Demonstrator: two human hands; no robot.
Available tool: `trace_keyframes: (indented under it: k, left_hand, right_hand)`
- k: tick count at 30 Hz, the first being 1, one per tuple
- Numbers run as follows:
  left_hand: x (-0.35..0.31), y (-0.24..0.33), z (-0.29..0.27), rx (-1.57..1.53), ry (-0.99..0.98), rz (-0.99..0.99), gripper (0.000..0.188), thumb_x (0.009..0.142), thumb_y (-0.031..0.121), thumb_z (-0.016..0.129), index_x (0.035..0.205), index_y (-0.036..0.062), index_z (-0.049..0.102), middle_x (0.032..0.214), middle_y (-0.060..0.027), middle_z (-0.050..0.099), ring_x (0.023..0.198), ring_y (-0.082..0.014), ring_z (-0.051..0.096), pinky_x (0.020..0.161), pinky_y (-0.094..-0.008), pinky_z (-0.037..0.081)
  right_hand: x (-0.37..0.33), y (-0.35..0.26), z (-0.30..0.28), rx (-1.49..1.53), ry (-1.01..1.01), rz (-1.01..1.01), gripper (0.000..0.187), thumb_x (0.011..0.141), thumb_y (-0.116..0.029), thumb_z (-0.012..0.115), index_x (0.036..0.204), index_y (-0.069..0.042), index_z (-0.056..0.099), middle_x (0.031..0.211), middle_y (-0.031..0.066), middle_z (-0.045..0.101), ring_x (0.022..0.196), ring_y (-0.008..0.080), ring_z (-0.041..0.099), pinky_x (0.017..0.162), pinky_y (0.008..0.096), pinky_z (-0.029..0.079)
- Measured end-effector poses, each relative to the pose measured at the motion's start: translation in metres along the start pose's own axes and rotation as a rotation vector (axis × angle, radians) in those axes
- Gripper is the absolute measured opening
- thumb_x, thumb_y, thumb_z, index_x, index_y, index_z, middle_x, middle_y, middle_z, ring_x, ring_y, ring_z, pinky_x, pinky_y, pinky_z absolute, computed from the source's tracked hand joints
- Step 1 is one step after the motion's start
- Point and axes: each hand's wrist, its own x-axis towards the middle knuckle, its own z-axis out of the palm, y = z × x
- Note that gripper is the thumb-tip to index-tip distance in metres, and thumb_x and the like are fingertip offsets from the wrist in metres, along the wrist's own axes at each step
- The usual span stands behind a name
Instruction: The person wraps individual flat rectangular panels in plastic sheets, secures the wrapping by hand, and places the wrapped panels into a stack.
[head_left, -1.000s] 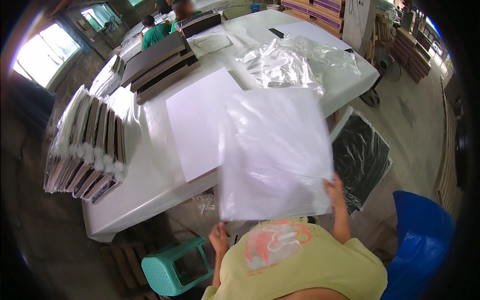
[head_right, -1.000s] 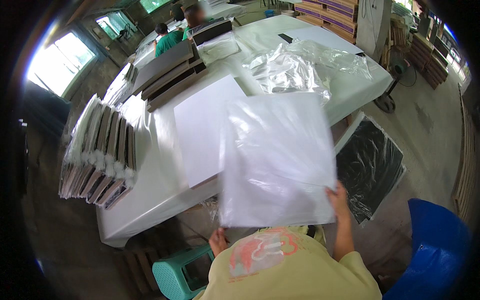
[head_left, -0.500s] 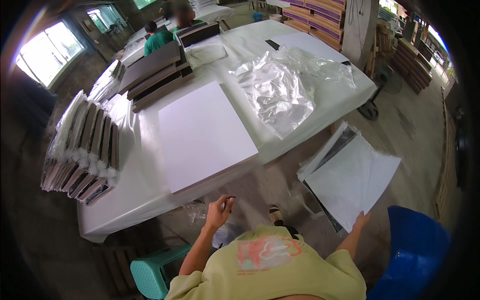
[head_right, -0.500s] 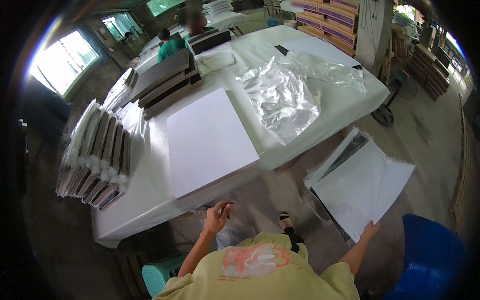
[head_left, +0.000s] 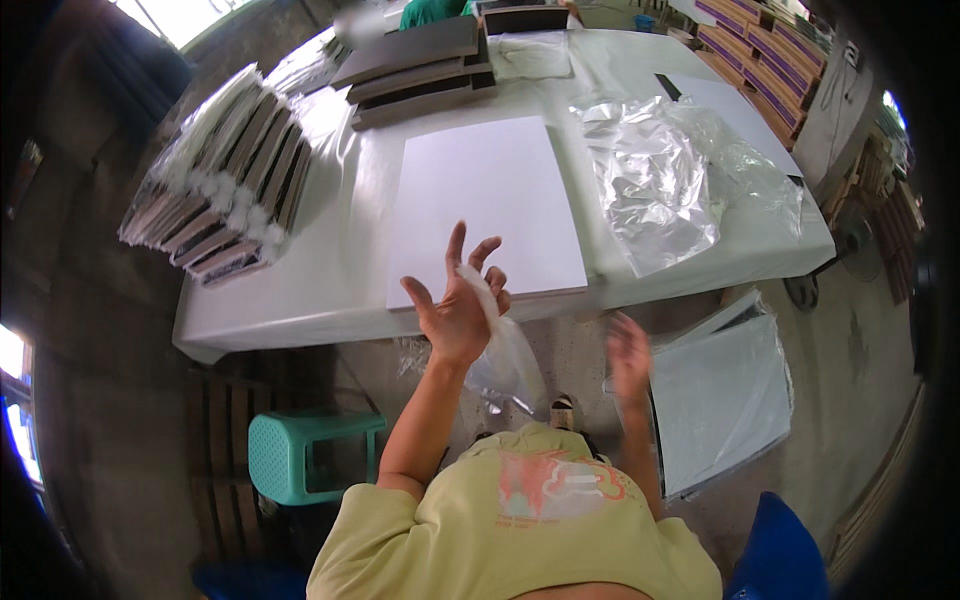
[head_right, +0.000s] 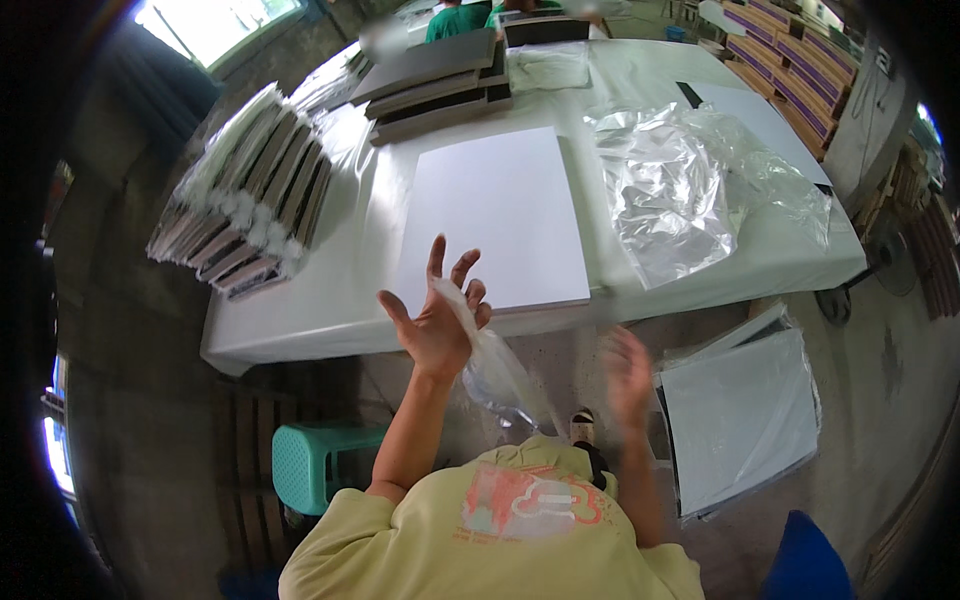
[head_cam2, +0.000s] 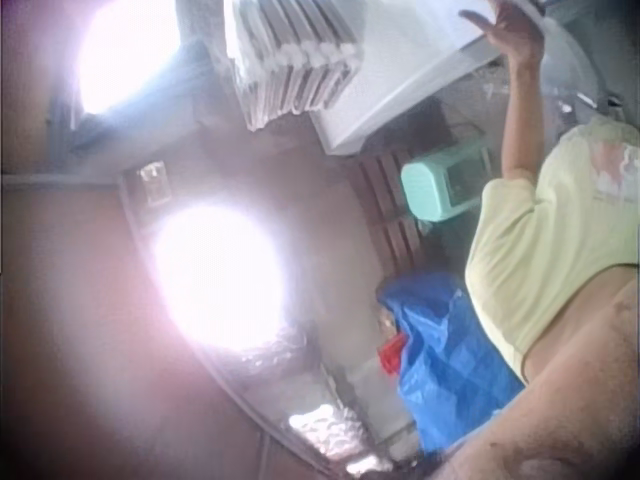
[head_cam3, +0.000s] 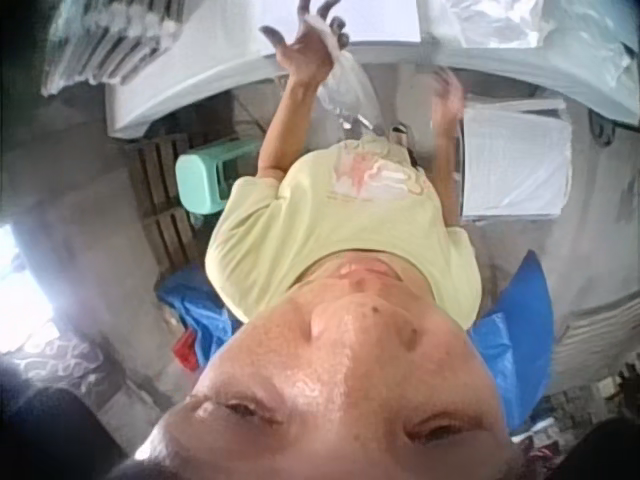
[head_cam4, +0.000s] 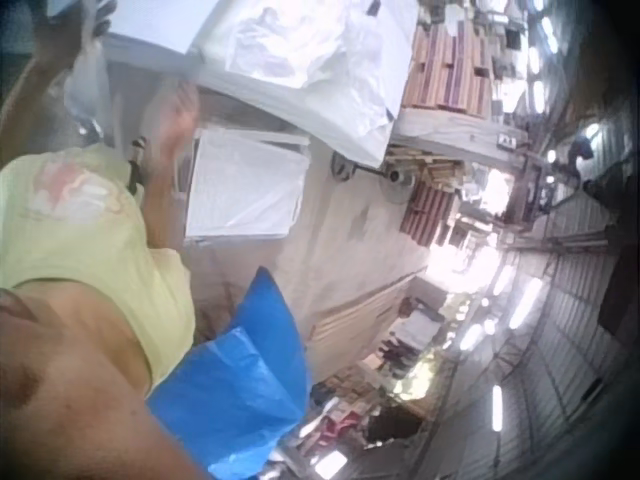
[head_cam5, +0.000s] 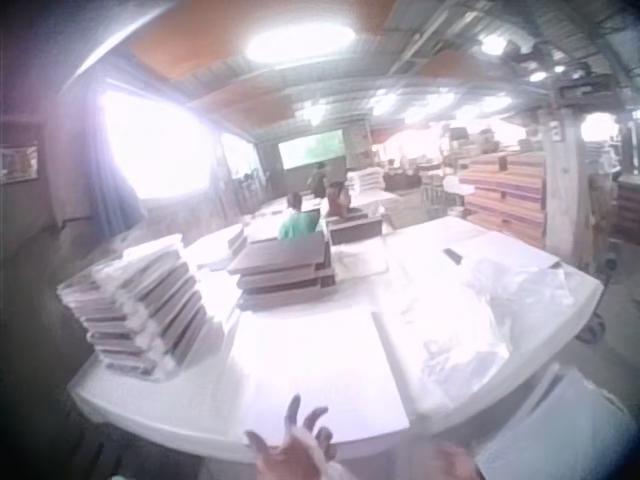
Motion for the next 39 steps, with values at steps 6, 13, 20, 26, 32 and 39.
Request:
trace_keyframes:
  k: [6, 13, 20, 26, 32, 39]
  left_hand:
    - [-0.015, 0.006, 0.0, 0.303, 0.111, 0.262, 0.09, 0.067, 0.062, 0.053, 0.134, 0.0161, 0.017, 0.121, -0.0105, 0.033, 0.087, -0.018, 0.043, 0.072, -0.0322, 0.039]
    - [-0.048, 0.007, -0.042, 0.381, 0.454, 0.024, 0.035, 0.082, 0.01, 0.056, 0.114, 0.0002, 0.044, 0.092, -0.0055, 0.056, 0.085, -0.0101, 0.053, 0.075, -0.0214, 0.042]
    - [-0.069, 0.005, -0.056, 0.104, 0.481, 0.007, 0.025, 0.087, 0.018, 0.05, 0.105, 0.0013, 0.048, 0.094, -0.0056, 0.055, 0.084, -0.0116, 0.054, 0.072, -0.0217, 0.045]
    - [-0.093, -0.011, -0.057, 0.304, 0.49, 0.033, 0.044, 0.082, 0.021, 0.057, 0.117, 0.0011, 0.04, 0.112, -0.0078, 0.046, 0.098, -0.0126, 0.048, 0.084, -0.0241, 0.039]
    - [-0.092, 0.02, -0.066, 0.607, 0.435, -0.279, 0.03, 0.077, 0.023, 0.064, 0.093, -0.0012, 0.06, 0.073, 0.001, 0.058, 0.065, -0.006, 0.05, 0.054, -0.0179, 0.035]
    - [-0.08, 0.02, -0.056, 0.584, 0.303, -0.17, 0.023, 0.074, 0.019, 0.068, 0.087, 0.001, 0.064, 0.069, 0.0, 0.059, 0.061, -0.0048, 0.047, 0.056, -0.0191, 0.036]
  right_hand:
    - [0.013, -0.1, 0.131, 0.21, -0.359, 0.087, 0.032, 0.075, -0.008, 0.063, 0.105, -0.002, 0.052, 0.086, 0.0046, 0.06, 0.072, 0.0092, 0.055, 0.064, 0.0214, 0.044]
    - [0.001, -0.08, 0.154, -0.045, -0.173, -0.198, 0.016, 0.072, -0.004, 0.066, 0.082, -0.001, 0.055, 0.067, 0.0003, 0.056, 0.063, 0.0074, 0.052, 0.06, 0.0214, 0.043]
    - [-0.001, -0.092, 0.187, 0.116, -0.379, 0.015, 0.021, 0.07, -0.006, 0.069, 0.083, -0.003, 0.053, 0.07, 0.0, 0.053, 0.062, 0.0077, 0.05, 0.056, 0.0211, 0.042]
    - [-0.014, -0.069, 0.193, 0.488, -0.096, 0.35, 0.014, 0.073, -0.004, 0.065, 0.082, -0.003, 0.054, 0.072, -0.0003, 0.054, 0.061, 0.0063, 0.049, 0.052, 0.0201, 0.039]
    - [0.009, -0.094, 0.187, 0.044, -0.157, 0.029, 0.013, 0.078, -0.013, 0.062, 0.073, -0.003, 0.057, 0.06, 0.0007, 0.054, 0.058, 0.0057, 0.048, 0.05, 0.0216, 0.038]
    - [0.01, -0.109, 0.191, -0.264, -0.178, -0.31, 0.012, 0.073, -0.013, 0.065, 0.072, -0.003, 0.058, 0.056, 0.0022, 0.051, 0.054, 0.0069, 0.044, 0.049, 0.023, 0.035]
